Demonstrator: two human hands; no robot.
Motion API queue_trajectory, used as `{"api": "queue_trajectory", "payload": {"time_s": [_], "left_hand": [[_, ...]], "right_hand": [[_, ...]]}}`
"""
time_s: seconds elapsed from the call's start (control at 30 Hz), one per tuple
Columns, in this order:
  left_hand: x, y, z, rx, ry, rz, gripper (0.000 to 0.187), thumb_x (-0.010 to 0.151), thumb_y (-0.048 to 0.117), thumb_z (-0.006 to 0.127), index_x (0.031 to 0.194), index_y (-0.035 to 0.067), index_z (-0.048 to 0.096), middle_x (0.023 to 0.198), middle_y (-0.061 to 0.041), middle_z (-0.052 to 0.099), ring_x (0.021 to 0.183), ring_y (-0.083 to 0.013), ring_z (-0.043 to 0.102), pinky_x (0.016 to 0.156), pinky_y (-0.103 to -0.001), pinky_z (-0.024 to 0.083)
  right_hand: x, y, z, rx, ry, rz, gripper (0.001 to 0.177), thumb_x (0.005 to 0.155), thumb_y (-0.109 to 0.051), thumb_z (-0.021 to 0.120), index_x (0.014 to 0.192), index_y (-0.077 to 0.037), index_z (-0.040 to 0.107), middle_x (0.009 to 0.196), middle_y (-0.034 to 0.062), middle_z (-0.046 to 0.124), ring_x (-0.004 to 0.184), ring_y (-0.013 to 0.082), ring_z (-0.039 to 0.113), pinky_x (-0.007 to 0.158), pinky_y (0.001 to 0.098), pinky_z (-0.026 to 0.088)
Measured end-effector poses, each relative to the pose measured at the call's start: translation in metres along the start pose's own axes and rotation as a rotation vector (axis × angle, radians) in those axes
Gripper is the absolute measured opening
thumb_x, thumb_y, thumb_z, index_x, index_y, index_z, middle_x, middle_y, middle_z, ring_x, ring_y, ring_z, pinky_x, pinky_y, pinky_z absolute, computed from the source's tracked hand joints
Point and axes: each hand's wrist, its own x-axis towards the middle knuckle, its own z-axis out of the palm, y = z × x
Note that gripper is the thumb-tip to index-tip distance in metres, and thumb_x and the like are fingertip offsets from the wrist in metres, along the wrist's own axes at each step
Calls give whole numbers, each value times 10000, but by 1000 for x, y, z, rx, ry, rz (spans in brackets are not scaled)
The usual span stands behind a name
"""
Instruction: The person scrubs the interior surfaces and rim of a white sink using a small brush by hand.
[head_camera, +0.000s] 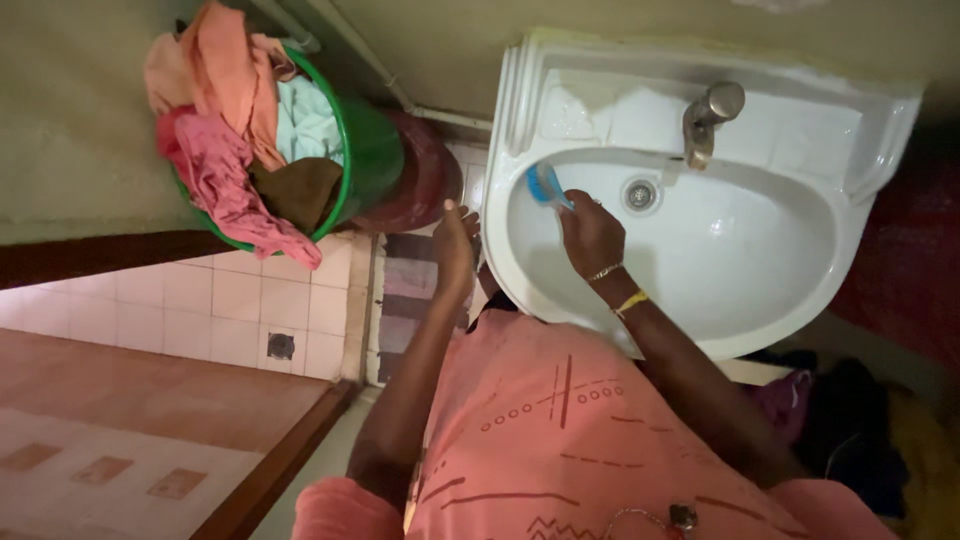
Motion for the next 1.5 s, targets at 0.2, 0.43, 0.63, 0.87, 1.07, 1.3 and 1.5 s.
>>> {"api": "queue_trajectory", "payload": {"time_s": [0.2, 0.43, 0.63, 0.87, 1.07, 1.3, 1.5], "left_hand": [[-8, 1, -5, 8, -27, 1, 870, 1002, 650, 345, 1347, -117, 564, 1119, -232, 763, 1008, -274, 732, 893, -365, 551], [1, 9, -2, -196, -46, -125, 911, 956, 697, 347, 1439, -69, 445, 1147, -265, 735, 970, -268, 745, 837, -360, 586], [6, -4, -13, -218, -48, -200, 993, 939, 740, 346, 1526, -59, 297, 1176, -293, 729, 939, -308, 731, 794, -377, 575], [12, -14, -13, -224, -56, -136, 1058, 945, 760, 366, 1582, -68, 193, 1174, -322, 718, 1040, -370, 743, 902, -414, 611], [-3, 11, -7, -198, -33, -192, 970, 871, 727, 364, 1590, 160, 44, 1239, -259, 664, 1131, -362, 697, 953, -440, 582], [-49, 40, 26, 543, -100, 167, 678, 1119, 503, 251, 1388, -17, 594, 1324, -273, 708, 1223, -380, 686, 1107, -485, 516], [-48, 94, 49, 1257, -619, 1119, 641, 1018, 213, 564, 1612, 66, 375, 1697, -157, 238, 1597, -318, 186, 1307, -521, 138]], "right_hand": [[20, -6, 3, -175, 76, -169, 185, 995, -171, 636, 1142, -103, 724, 924, 151, 700, 808, 369, 658, 679, 477, 533], [-4, 18, 5, -384, -396, -386, 251, 925, -139, 621, 1127, -196, 758, 898, 89, 712, 754, 299, 681, 580, 476, 534], [-15, 32, 15, -445, -542, -469, 264, 899, -133, 592, 1111, -189, 739, 930, 99, 720, 786, 298, 706, 608, 477, 552], [24, 16, 6, -374, -397, -322, 186, 1011, -219, 602, 1119, -176, 747, 943, 107, 715, 819, 331, 702, 674, 479, 549], [-34, 29, -40, -442, -813, -348, 202, 954, -280, 593, 1068, -246, 756, 925, 46, 718, 839, 291, 701, 667, 467, 549], [-25, 9, -13, -258, -414, -391, 208, 1019, -223, 577, 1151, -211, 737, 973, 73, 726, 931, 292, 715, 817, 434, 574], [-50, 45, -73, -385, -880, -220, 200, 946, -271, 570, 978, -237, 765, 933, 62, 743, 887, 293, 716, 767, 473, 555]]}}
